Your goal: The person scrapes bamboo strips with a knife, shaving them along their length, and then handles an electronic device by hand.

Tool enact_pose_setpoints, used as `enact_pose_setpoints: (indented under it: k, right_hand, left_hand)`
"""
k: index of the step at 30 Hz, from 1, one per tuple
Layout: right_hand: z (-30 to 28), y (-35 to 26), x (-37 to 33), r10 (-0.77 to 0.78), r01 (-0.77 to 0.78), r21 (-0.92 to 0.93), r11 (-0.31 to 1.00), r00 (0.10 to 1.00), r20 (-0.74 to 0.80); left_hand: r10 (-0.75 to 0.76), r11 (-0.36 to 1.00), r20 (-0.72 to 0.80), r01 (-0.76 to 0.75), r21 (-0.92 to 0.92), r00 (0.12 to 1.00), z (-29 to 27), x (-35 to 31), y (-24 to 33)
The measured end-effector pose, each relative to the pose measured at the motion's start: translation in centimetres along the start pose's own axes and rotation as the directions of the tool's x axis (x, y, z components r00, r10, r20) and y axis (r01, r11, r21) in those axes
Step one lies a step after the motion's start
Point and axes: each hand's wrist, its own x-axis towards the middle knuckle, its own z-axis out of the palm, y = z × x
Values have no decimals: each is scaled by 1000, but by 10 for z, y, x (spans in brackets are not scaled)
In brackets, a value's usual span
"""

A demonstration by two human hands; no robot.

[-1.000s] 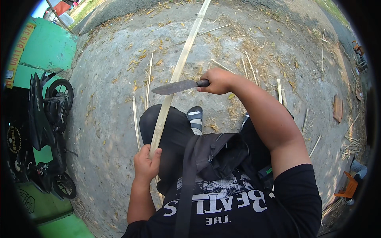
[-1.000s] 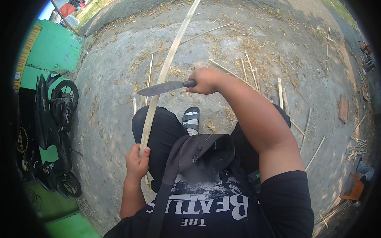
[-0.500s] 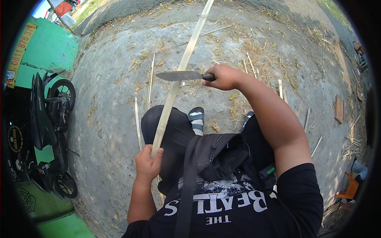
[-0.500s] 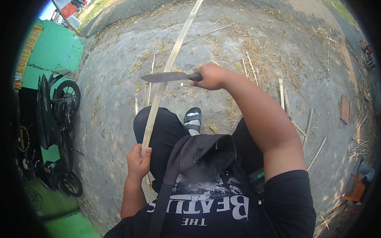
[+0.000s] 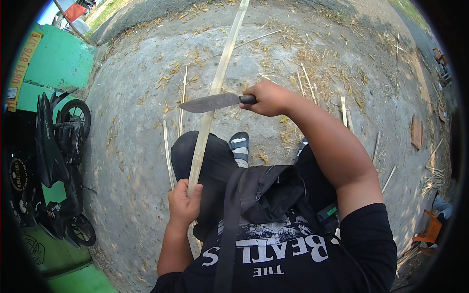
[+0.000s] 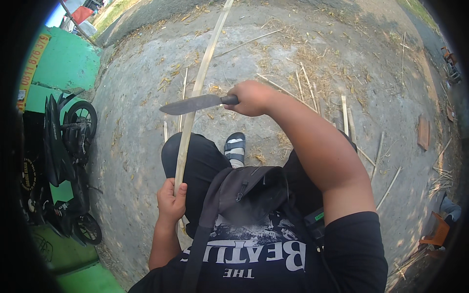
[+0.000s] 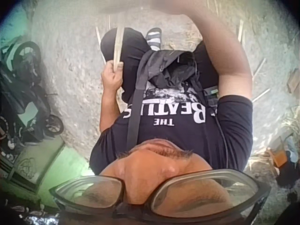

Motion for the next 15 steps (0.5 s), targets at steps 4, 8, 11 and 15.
enact_pose_setpoints:
  k: [4,8,11,15]
  right_hand:
    - [9,-20,-3,-80,79,-70,994,997,-14]
    - [-16,22,9,185,-163,154,974,973,-139]
    - [-16,30,3,198,-183,143,973,975,-103]
    - [5,-13,-4,-15,16,-47,999,1000,25]
  left_hand:
    - [-10,999,31,9,39,999,-3,1,1]
    - [45,999,11,-46,21,999,-2,0,1]
    - [-29,999,67,26,48,997,-4,4,6]
    - [-36,997,86,30,64,996,-5,7,7]
